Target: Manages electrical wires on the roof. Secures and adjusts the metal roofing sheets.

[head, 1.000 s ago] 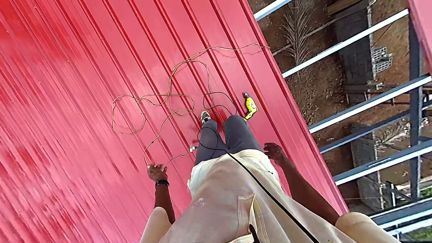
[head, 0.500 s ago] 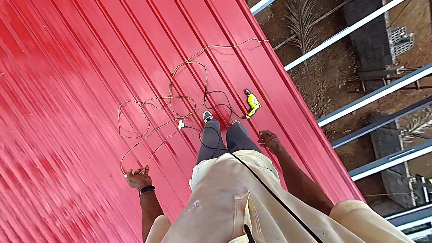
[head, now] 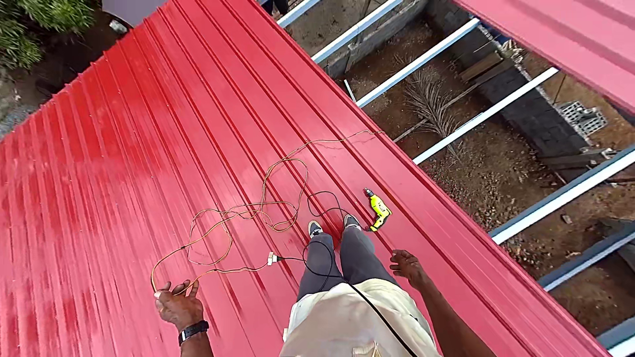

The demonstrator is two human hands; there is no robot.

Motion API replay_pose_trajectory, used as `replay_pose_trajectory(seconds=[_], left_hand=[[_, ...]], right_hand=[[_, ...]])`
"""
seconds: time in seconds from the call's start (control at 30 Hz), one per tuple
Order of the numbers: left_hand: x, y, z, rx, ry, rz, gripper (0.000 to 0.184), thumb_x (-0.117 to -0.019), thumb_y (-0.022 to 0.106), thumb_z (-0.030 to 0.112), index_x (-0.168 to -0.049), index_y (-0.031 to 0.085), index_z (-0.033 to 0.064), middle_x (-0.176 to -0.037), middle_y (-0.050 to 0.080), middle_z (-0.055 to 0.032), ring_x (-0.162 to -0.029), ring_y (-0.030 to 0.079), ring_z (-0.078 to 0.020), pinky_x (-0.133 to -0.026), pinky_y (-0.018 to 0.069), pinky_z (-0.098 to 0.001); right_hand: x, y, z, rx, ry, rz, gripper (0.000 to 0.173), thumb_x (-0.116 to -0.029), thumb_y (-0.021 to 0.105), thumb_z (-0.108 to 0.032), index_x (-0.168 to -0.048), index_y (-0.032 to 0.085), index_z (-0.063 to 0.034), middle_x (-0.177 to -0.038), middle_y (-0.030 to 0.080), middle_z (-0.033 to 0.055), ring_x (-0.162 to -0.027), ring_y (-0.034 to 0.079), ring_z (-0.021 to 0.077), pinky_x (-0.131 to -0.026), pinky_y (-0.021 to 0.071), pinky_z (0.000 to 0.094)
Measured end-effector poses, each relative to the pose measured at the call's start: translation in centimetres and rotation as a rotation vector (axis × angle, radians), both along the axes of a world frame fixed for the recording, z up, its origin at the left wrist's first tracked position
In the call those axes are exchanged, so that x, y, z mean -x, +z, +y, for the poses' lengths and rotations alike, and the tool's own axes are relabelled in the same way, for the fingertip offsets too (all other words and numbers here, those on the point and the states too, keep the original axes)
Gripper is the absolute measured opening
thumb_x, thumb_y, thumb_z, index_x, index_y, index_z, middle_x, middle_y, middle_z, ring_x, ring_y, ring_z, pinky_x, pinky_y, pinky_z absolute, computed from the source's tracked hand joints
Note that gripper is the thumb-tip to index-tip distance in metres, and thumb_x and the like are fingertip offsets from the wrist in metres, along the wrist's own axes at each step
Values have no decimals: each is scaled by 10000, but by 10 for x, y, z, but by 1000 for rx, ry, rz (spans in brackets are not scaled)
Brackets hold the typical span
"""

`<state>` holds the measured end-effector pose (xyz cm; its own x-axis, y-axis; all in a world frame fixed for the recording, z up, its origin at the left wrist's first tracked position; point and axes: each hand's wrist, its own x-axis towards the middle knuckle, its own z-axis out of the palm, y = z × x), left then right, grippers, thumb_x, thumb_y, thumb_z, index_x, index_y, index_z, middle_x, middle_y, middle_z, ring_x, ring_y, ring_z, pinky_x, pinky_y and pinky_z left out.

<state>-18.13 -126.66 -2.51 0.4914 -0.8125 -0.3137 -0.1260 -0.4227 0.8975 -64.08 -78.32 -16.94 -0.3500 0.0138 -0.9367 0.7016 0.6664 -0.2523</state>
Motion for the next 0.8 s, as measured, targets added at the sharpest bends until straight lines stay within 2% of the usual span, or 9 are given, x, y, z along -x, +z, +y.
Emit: replay_pose_trajectory(seconds=[0.17, 0.37, 0.47, 0.8], left_hand=[[39, 2, 12, -32, -60, 33, 393, -1102, 289, 439, -1253, 512, 152, -815, 588, -23, -728, 658, -240, -699, 583, -544], [94, -20, 32, -72, -108, 78, 382, -1108, 297, 417, -1246, 514, 134, -834, 603, -41, -737, 665, -254, -721, 585, -556], [124, -30, 35, -81, -129, 97, 410, -1114, 274, 421, -1294, 488, 121, -866, 623, -64, -753, 675, -267, -719, 587, -555], [207, -52, 41, -204, -164, 143, 392, -1108, 294, 426, -1341, 464, 161, -979, 621, -80, -840, 665, -292, -736, 552, -597]], right_hand=[[17, -11, 1, 16, 43, -9, 336, -1095, 488, -217, -1374, 533, -34, -1185, 640, 231, -923, 691, 345, -752, 582, 512], [54, -22, 4, 36, 49, -32, 350, -1088, 477, -213, -1384, 527, -33, -1204, 640, 237, -950, 689, 355, -770, 581, 521], [76, -22, 11, 47, 55, -33, 352, -1088, 476, -210, -1390, 521, -35, -1203, 638, 238, -947, 689, 355, -767, 582, 518], [131, -29, 67, 9, -12, -8, 334, -1086, 475, -191, -1378, 530, -37, -1151, 657, 227, -895, 685, 337, -742, 574, 505]])
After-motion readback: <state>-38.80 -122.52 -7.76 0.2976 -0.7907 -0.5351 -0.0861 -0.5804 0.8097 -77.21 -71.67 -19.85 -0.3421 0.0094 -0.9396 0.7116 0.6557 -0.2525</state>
